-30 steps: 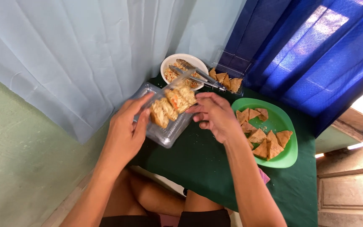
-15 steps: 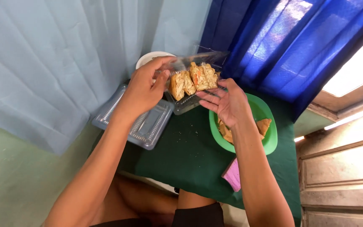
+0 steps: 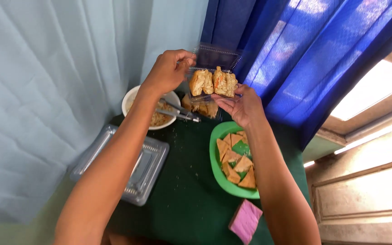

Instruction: Filling fried tofu puffs with a vegetable mixture using tongs and a fork.

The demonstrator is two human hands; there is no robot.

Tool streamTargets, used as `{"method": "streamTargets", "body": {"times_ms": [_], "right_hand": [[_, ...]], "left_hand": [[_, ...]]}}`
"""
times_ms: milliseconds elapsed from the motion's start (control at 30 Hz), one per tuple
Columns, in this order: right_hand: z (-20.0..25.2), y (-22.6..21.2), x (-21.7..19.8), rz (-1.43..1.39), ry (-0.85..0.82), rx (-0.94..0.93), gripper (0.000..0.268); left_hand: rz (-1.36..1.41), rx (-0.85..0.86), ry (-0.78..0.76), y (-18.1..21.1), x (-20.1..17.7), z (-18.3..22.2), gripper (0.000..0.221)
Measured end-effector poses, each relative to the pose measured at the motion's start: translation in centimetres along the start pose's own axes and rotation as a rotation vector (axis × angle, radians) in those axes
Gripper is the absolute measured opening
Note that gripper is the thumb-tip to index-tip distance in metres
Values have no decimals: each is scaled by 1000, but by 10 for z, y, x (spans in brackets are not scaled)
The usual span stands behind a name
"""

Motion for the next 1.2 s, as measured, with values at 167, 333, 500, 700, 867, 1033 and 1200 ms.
{"method": "streamTargets", "body": {"times_ms": [167,333,500,700,867,1033,1200], "right_hand": [[-40,-9,2,-42,19,-34,27],[-55,-5,-3,-53,34,-29,29],[-47,-9,-11,-125,75,-13,25],[-44,-22,-2,-179,62,-26,25],[-54,-17,-8,-208,62,-10,26],[-60,-9,-19,-224,64,0,24],[-42,3,-19,-140,89,16,32]], "left_hand": [[-44,9,5,-18,6,-41,27],[-80,-14,-8,-45,19,-58,30],[-68,-105,-92,-67,31,-65,34],[-92,-36,-54,-34,21,-69,35],[-146,-97,-130,-61,40,-79,39],[-179,-151,-193,-43,43,-49,40],[-243,-202,-268,-51,51,-24,46]]}}
Point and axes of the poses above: each hand's wrist, its own z-axis away from the middle knuckle, its own x-axis out of the palm, y = z × x, the point moved 10 cm from there along -z, towards the middle knuckle, and after that the axes turned 5 degrees about -x, right-handed, at the moved point
